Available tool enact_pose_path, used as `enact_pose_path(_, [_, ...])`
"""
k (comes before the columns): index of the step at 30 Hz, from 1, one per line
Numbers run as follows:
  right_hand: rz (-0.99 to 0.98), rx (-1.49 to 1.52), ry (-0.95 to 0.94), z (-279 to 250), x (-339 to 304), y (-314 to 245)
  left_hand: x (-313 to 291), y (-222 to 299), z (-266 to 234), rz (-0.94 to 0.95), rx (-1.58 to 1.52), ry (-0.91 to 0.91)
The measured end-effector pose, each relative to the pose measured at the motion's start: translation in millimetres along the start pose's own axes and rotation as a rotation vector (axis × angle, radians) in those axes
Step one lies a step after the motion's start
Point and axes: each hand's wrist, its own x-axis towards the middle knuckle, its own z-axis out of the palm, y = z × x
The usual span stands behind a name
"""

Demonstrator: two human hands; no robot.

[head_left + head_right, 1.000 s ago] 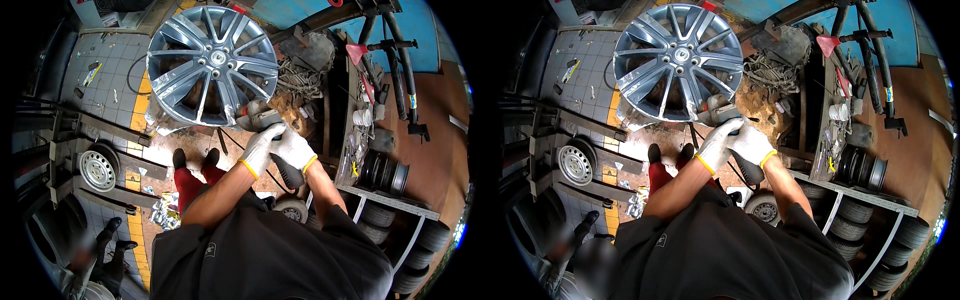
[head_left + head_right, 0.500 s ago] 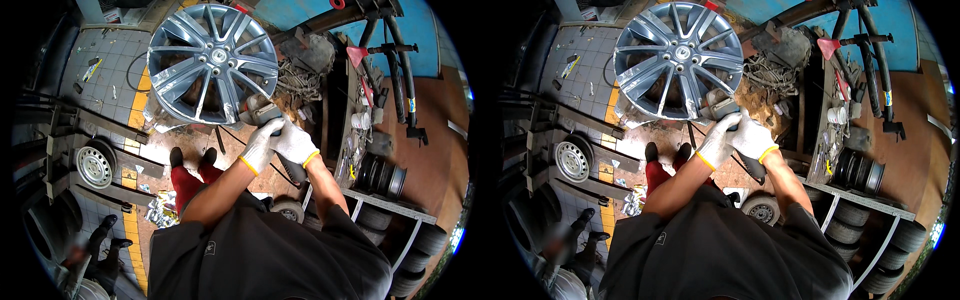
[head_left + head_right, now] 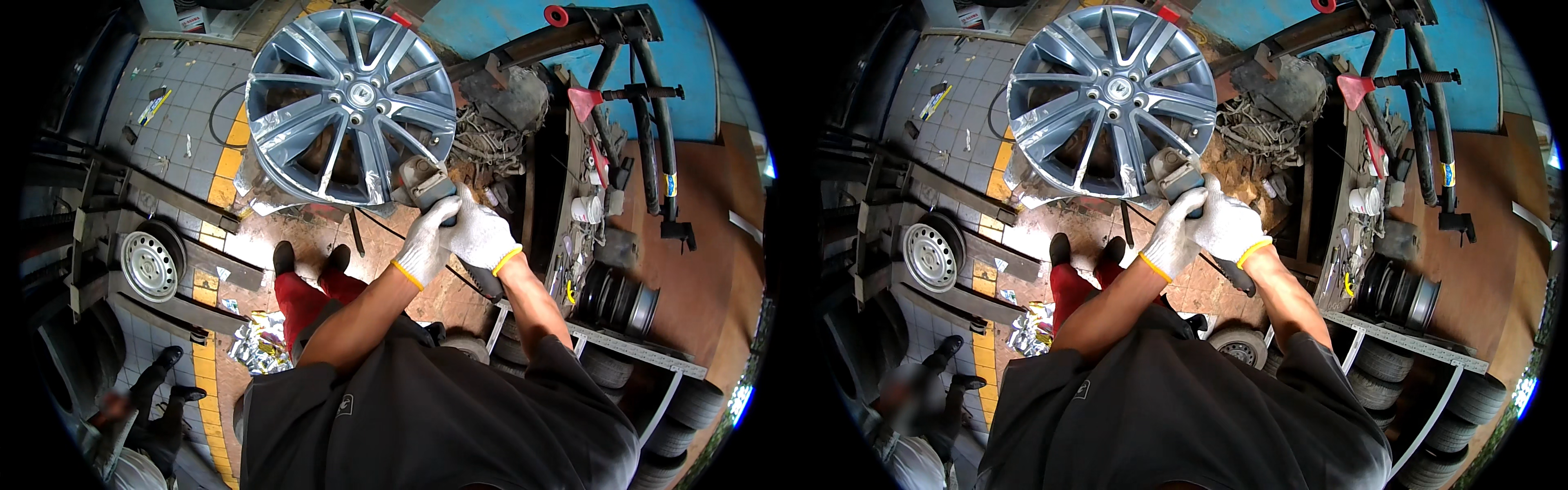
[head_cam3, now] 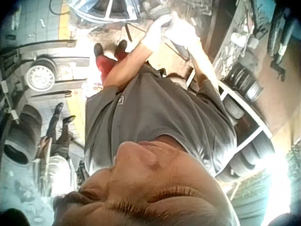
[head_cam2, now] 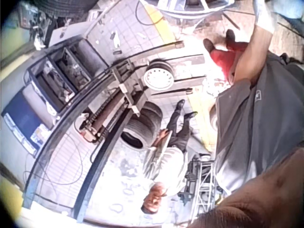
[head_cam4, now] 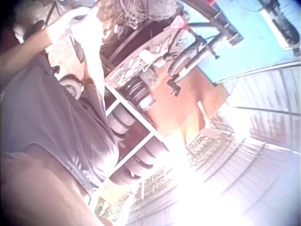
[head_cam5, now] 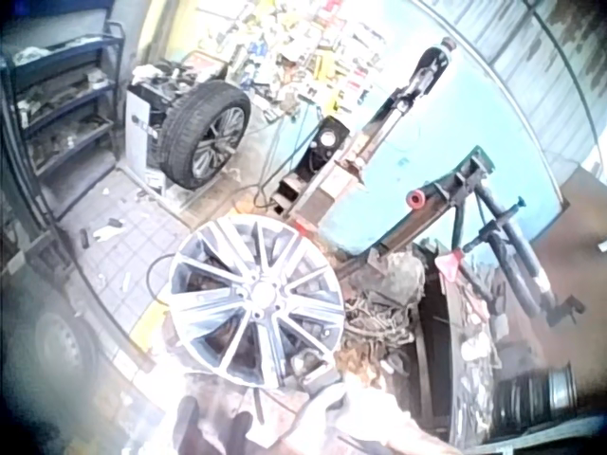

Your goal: The person uses an angle grinder to polish the surface of a silver alloy car wheel mounted on a stand. They move the tool across the spokes and rim, then rotate the wheel to access different areas.

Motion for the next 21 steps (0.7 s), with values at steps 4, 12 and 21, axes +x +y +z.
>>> enact_pose_path(4, [-0.058,0.040,0.015,6.7,0.1,6.7,-11.5,1.3,8.5,0.005,0.006,0.012])
enact_pose_path(12, [-0.041,0.008,-0.019,5.0,-4.5,2.8,-13.6,0.8,6.1,0.040,0.017,0.017])
enact_pose_path(21, [-0.033,0.060,-0.009,18.9,-10.6,18.0,-21.5,-10.6,5.4,0.011,0.053,0.024])
